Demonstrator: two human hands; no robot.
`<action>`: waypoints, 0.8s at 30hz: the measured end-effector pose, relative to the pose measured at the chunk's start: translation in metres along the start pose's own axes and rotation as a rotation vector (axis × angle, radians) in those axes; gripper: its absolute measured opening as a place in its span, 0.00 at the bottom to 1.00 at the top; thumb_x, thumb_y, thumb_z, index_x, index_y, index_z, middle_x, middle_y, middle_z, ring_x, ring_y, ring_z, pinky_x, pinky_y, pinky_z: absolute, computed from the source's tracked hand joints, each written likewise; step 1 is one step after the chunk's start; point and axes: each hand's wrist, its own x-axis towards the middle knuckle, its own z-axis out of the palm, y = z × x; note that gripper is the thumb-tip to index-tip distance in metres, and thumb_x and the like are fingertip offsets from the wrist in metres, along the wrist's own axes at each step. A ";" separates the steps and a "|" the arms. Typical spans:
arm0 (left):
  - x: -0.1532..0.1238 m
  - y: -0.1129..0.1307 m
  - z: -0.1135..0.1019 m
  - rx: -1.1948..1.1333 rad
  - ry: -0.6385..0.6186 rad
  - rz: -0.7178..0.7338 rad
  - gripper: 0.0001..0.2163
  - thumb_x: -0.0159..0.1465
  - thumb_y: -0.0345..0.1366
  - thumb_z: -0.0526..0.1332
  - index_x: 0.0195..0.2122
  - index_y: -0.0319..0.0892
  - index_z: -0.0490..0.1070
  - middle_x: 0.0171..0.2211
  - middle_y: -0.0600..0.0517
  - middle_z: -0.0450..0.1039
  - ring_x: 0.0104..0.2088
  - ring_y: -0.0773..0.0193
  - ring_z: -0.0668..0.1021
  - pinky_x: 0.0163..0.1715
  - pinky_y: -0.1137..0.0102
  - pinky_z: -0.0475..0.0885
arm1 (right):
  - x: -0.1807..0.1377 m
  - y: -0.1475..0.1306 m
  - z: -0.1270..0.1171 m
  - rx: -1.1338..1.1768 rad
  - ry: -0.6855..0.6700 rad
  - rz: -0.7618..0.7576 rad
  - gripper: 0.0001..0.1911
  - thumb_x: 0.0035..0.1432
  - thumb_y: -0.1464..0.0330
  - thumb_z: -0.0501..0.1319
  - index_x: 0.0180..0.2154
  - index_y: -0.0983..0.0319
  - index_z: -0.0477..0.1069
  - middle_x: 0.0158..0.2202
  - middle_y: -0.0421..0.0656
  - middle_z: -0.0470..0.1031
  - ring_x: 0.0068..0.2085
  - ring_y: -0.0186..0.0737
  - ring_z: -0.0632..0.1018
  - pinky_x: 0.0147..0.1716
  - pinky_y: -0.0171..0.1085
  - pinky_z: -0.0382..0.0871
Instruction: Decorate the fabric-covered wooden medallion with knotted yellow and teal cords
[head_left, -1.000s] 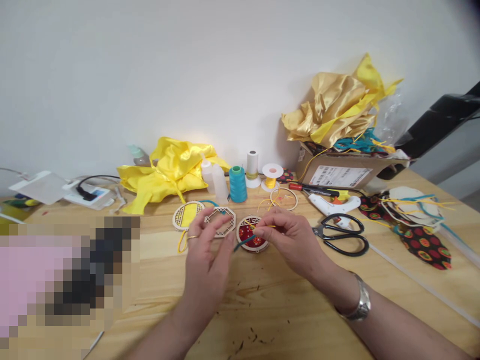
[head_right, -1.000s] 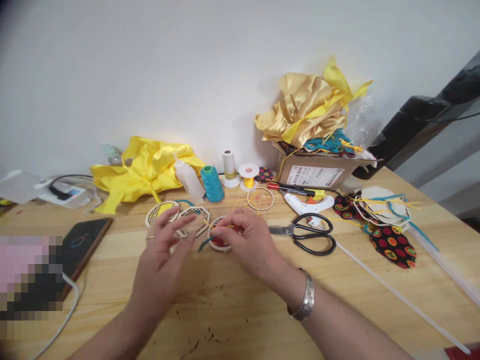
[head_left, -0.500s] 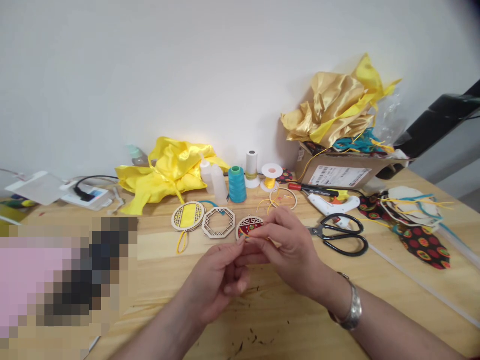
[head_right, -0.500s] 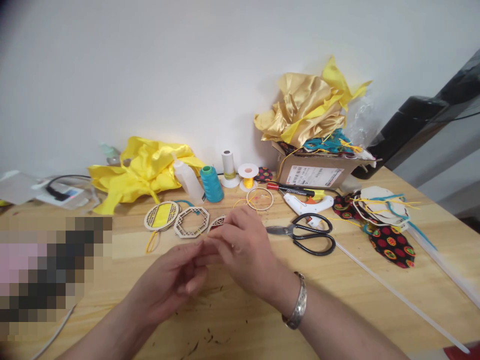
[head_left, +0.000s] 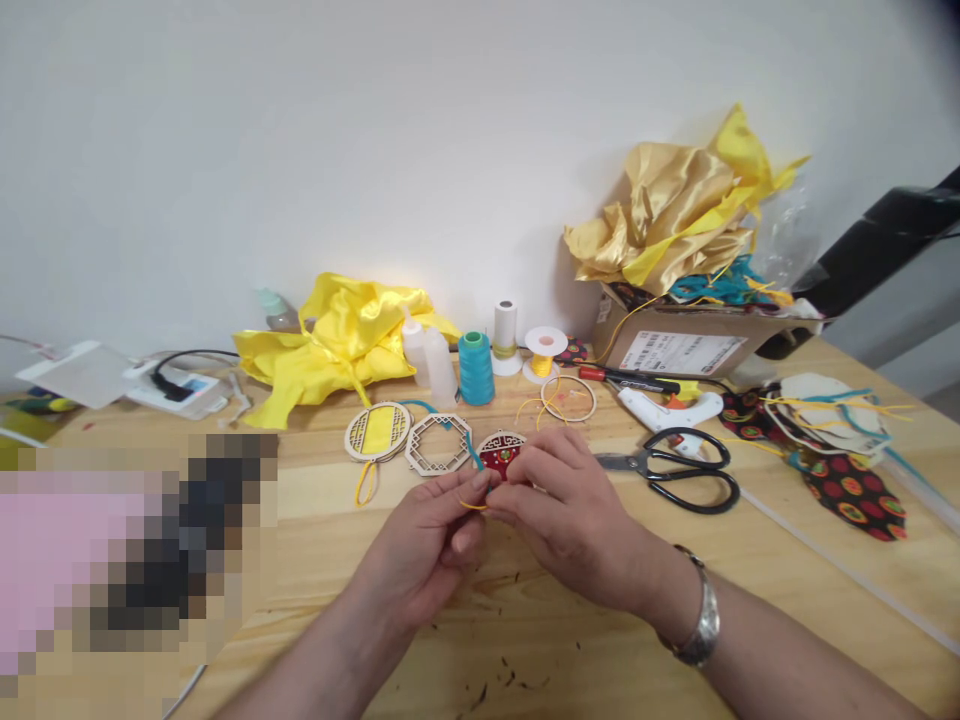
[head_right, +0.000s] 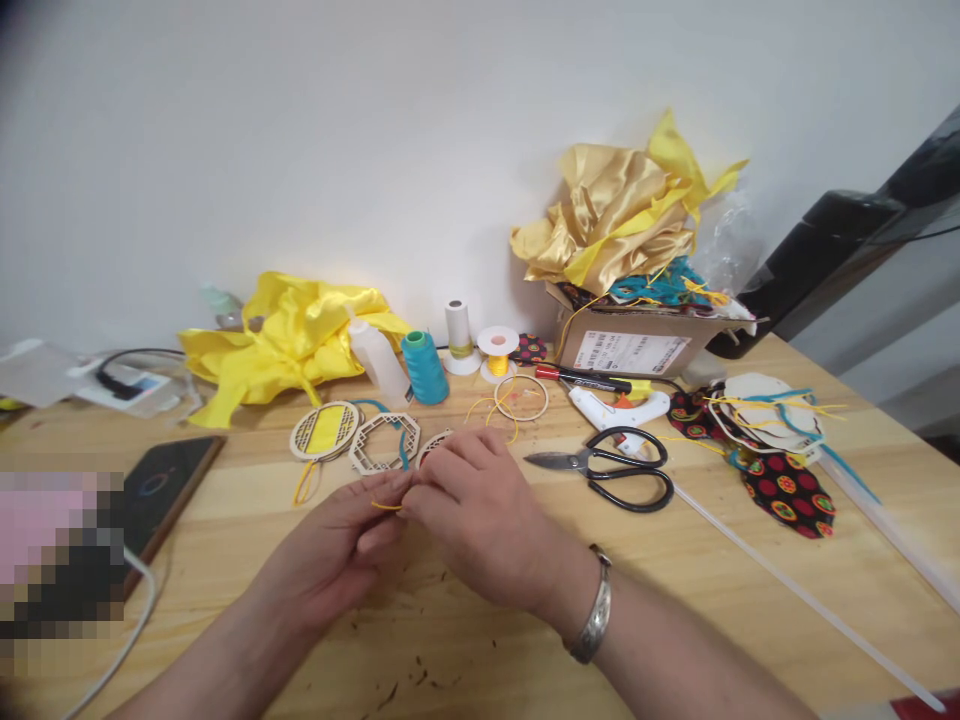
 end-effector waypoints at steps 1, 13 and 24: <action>0.000 0.000 -0.001 -0.017 -0.004 0.001 0.03 0.52 0.31 0.66 0.26 0.37 0.75 0.19 0.59 0.65 0.13 0.82 0.55 0.12 0.82 0.46 | 0.000 0.000 0.000 -0.002 -0.018 -0.020 0.09 0.61 0.73 0.53 0.34 0.61 0.71 0.31 0.42 0.70 0.38 0.39 0.65 0.38 0.40 0.58; 0.001 0.001 0.000 -0.002 -0.011 0.073 0.05 0.53 0.31 0.67 0.25 0.36 0.73 0.19 0.57 0.65 0.16 0.80 0.59 0.15 0.83 0.55 | 0.004 -0.004 -0.003 0.066 -0.084 -0.084 0.08 0.61 0.72 0.55 0.33 0.62 0.72 0.31 0.42 0.72 0.36 0.37 0.66 0.39 0.40 0.59; -0.004 -0.003 0.005 0.409 0.096 0.211 0.11 0.55 0.37 0.65 0.19 0.37 0.70 0.15 0.57 0.65 0.15 0.78 0.60 0.15 0.79 0.51 | 0.011 0.002 0.001 0.752 -0.282 0.874 0.18 0.54 0.56 0.59 0.28 0.63 0.77 0.22 0.38 0.70 0.25 0.31 0.66 0.24 0.32 0.56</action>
